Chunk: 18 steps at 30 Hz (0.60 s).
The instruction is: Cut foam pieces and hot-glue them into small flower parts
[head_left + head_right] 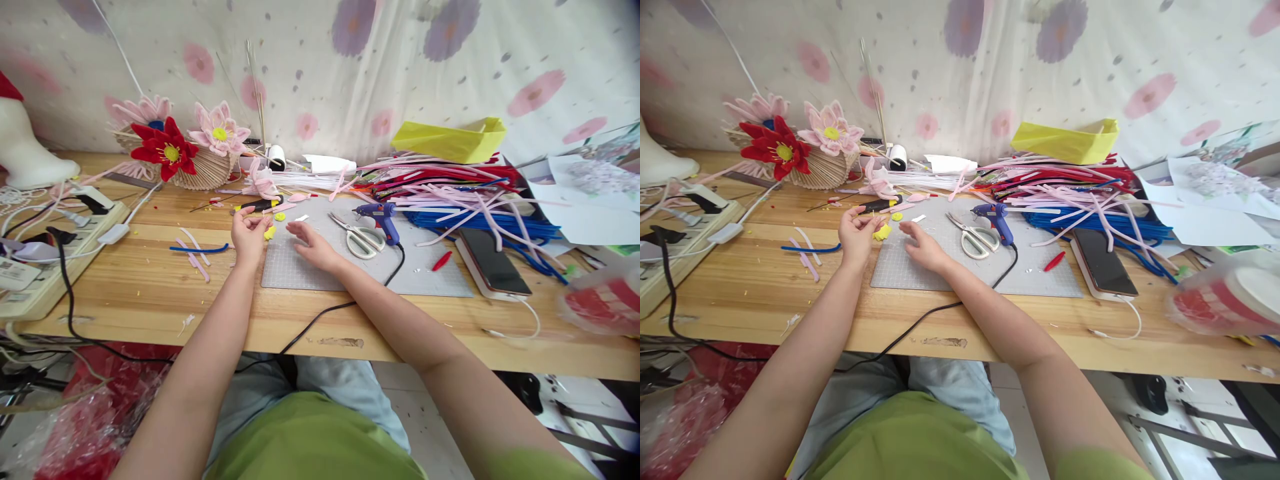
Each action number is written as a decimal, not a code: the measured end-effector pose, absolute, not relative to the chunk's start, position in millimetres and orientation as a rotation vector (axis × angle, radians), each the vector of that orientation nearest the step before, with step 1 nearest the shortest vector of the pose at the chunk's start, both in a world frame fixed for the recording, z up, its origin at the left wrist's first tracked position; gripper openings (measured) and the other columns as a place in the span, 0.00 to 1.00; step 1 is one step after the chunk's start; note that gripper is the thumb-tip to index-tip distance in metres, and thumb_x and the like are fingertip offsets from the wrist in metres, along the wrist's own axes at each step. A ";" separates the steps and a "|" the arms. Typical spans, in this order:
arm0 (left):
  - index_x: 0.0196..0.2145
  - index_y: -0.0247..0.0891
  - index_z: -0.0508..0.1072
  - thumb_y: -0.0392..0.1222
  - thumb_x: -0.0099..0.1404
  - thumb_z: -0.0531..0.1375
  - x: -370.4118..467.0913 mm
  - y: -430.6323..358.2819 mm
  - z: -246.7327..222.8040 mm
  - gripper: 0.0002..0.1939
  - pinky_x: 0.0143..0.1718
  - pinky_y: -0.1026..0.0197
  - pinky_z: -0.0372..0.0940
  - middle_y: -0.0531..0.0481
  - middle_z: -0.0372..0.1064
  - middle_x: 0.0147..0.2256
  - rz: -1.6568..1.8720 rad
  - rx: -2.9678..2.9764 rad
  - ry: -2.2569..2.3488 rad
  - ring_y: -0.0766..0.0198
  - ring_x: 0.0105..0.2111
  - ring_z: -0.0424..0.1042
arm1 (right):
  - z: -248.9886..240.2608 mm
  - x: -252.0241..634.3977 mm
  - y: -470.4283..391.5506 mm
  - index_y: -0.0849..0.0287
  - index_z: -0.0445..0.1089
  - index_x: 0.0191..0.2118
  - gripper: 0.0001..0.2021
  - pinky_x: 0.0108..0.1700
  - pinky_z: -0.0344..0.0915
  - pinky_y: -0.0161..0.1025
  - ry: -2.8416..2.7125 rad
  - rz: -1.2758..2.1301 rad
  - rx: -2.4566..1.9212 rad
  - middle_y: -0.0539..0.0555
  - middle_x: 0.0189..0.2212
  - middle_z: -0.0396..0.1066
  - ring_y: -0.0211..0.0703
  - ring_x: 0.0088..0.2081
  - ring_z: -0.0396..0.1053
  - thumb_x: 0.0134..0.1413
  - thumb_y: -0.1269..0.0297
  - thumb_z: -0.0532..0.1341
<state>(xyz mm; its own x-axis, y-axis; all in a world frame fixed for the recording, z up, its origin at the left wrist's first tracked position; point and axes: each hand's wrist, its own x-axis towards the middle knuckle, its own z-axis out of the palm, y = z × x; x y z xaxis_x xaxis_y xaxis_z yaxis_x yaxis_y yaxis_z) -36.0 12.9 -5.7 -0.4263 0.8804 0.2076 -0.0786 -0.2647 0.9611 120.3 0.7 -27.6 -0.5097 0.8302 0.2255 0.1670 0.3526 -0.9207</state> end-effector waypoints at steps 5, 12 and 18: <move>0.39 0.39 0.62 0.34 0.50 0.64 -35.0 12.7 -6.4 0.19 0.35 0.63 0.68 0.57 0.68 0.24 1.750 1.073 1.293 0.68 0.26 0.74 | -22.6 119.8 4.2 0.58 0.59 0.55 0.31 0.63 0.50 0.54 -2.076 1.065 -1.003 0.60 0.57 0.63 0.51 0.60 0.58 0.39 0.76 0.56; 0.39 0.38 0.62 0.34 0.50 0.64 -32.9 12.3 -7.2 0.20 0.35 0.63 0.68 0.57 0.68 0.24 1.738 1.060 1.285 0.67 0.25 0.73 | -13.2 122.3 11.3 0.54 0.61 0.42 0.17 0.47 0.67 0.47 -1.541 1.472 -0.969 0.48 0.31 0.74 0.39 0.33 0.73 0.42 0.73 0.56; 0.38 0.39 0.62 0.34 0.48 0.65 -23.0 10.9 -13.3 0.20 0.31 0.63 0.67 0.58 0.68 0.22 1.581 1.104 1.258 0.67 0.23 0.72 | -7.3 164.4 12.6 0.58 0.67 0.31 0.05 0.37 0.65 0.38 -1.541 1.303 -1.145 0.48 0.23 0.71 0.36 0.27 0.68 0.44 0.66 0.60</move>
